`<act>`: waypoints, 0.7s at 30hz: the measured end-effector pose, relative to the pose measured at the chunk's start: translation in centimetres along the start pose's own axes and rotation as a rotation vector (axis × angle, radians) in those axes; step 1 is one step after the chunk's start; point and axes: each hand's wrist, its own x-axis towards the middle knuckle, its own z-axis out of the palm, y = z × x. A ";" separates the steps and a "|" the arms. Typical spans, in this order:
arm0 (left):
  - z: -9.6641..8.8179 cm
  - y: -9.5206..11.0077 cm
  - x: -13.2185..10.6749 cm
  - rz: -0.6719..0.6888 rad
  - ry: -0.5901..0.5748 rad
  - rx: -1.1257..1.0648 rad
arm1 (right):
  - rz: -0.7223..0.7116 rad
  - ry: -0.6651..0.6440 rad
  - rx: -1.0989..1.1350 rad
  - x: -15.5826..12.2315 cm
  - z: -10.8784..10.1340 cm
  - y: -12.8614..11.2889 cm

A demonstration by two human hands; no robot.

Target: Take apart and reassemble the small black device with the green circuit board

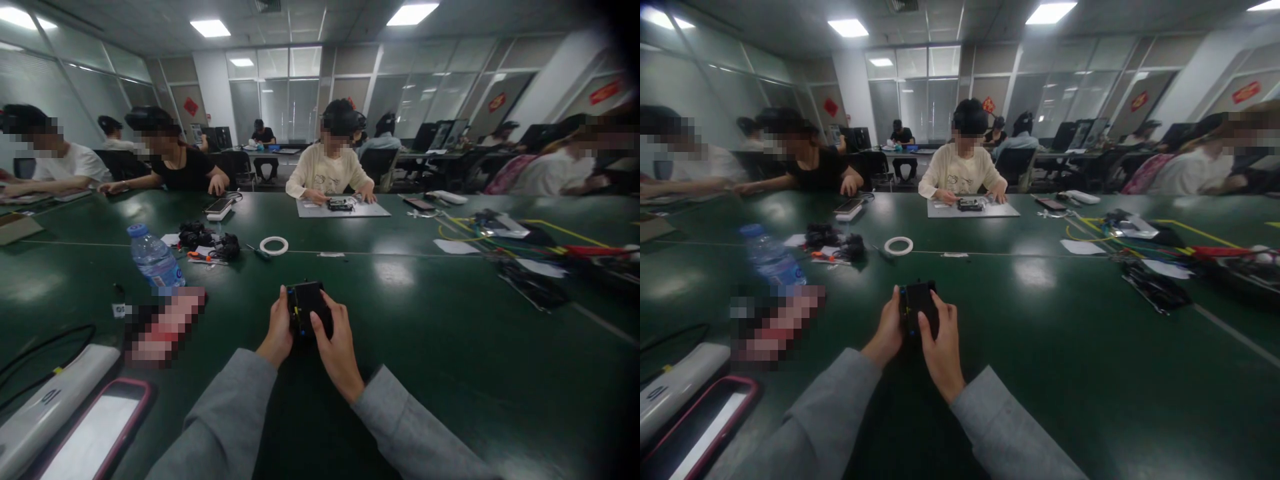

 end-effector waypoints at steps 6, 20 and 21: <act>0.3 0.7 -0.3 -0.050 -0.015 -0.012 | -0.012 0.153 -0.002 1.0 -1.1 0.4; 0.0 1.0 0.0 -0.181 -0.015 -0.001 | 0.539 -0.311 0.700 4.0 -2.6 3.4; 0.0 1.0 0.0 -0.184 -0.034 -0.003 | 0.541 -0.332 0.695 4.0 -2.6 3.2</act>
